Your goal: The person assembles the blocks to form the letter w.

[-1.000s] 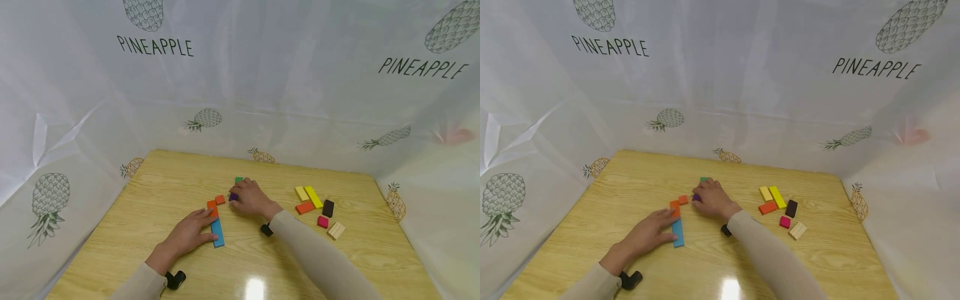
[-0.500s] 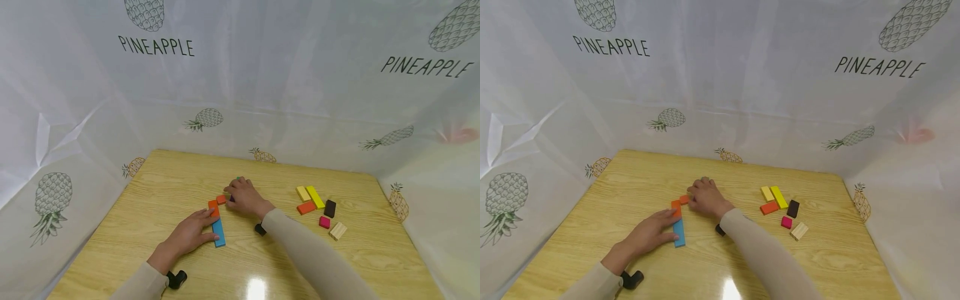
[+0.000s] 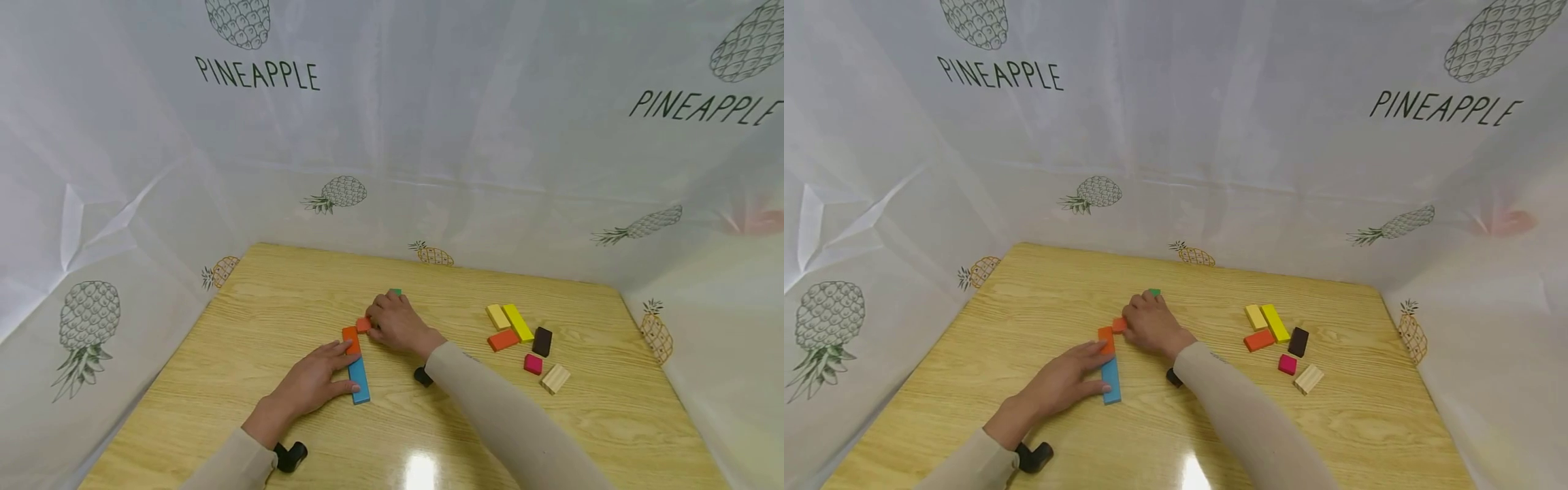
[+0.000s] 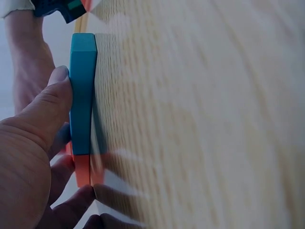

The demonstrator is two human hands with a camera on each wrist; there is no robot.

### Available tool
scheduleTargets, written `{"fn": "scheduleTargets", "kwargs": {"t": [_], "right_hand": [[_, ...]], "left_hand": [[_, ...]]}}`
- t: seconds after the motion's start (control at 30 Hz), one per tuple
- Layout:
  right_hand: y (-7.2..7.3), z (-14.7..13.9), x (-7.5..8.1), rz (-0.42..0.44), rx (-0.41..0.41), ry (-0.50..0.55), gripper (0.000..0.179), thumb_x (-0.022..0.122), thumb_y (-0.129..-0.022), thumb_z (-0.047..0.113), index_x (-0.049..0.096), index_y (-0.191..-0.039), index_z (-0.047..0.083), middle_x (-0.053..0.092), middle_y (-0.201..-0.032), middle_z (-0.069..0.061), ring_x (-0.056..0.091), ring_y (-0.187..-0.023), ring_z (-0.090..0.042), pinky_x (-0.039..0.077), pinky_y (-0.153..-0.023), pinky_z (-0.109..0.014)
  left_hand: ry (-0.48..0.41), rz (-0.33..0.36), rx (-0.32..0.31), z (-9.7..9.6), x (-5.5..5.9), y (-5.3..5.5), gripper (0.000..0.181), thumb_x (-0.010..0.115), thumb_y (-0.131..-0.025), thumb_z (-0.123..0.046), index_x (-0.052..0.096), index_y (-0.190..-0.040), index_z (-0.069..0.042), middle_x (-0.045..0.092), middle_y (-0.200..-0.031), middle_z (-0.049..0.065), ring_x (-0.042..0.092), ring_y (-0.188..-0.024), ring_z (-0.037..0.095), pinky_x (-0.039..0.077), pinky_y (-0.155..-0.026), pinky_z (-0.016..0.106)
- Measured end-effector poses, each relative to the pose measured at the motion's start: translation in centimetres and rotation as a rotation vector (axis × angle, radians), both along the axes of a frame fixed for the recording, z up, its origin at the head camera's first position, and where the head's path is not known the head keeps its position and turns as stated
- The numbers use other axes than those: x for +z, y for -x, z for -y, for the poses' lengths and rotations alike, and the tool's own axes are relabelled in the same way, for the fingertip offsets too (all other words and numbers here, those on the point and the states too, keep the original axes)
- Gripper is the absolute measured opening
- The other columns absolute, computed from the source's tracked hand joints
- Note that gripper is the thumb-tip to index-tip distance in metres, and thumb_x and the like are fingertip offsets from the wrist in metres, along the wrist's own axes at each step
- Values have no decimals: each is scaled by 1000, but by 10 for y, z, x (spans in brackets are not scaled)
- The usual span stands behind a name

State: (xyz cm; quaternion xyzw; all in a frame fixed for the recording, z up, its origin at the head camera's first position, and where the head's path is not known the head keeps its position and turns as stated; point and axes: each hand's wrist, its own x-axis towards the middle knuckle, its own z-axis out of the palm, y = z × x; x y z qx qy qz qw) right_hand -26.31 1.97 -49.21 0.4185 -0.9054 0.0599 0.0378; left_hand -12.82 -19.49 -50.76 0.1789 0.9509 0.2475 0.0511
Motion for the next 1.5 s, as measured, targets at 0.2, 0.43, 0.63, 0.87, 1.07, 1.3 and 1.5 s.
{"fn": "scheduleTargets", "kwargs": {"t": [0.2,0.43,0.63,0.87,1.07,1.3,1.5], "right_hand": [[-1,-6,0,-22,-22,36,26,63,-107,35,72,-122,16,65,-123,-4,51,-105,-24,46,-95,-44],[-4,-16,3,-68,-22,65,27,63,-106,37,70,-120,15,64,-122,-6,53,-110,-27,47,-98,-46],[-7,-30,1,-135,-24,94,25,66,-104,36,70,-113,13,64,-112,-5,51,-101,-26,47,-90,-43],[-14,-48,0,-186,-21,86,23,69,-101,32,70,-109,11,63,-109,-5,50,-97,-25,46,-85,-40],[-23,-60,1,-176,-38,73,23,68,-102,33,71,-107,11,64,-110,-6,52,-97,-26,46,-83,-40],[-31,-73,-1,-157,-63,38,22,67,-103,33,69,-106,12,62,-107,-4,48,-94,-24,42,-82,-37],[-37,-81,-5,-138,-69,24,23,68,-101,34,68,-105,11,62,-103,-3,45,-90,-22,38,-79,-34]], "left_hand": [[2,-2,0,0,-1,0,66,70,-96,-57,63,-150,-18,45,-166,8,41,-154,37,41,-120,59],[-6,-6,2,0,-2,1,65,71,-97,-56,64,-149,-17,46,-165,11,41,-153,39,40,-120,61],[-10,0,16,0,-3,1,65,72,-96,-56,64,-149,-18,46,-165,10,41,-153,39,40,-120,61],[-6,5,29,-1,0,0,65,74,-95,-54,64,-149,-20,46,-165,8,41,-154,37,40,-121,60],[2,7,30,-2,1,-1,64,73,-95,-54,64,-148,-19,48,-164,10,42,-153,38,41,-120,60],[2,19,34,-2,2,-1,65,73,-96,-54,63,-149,-19,47,-164,10,40,-154,39,39,-121,61],[-1,16,26,-3,1,0,65,74,-96,-53,63,-149,-17,47,-164,11,40,-154,39,39,-121,62]]}}
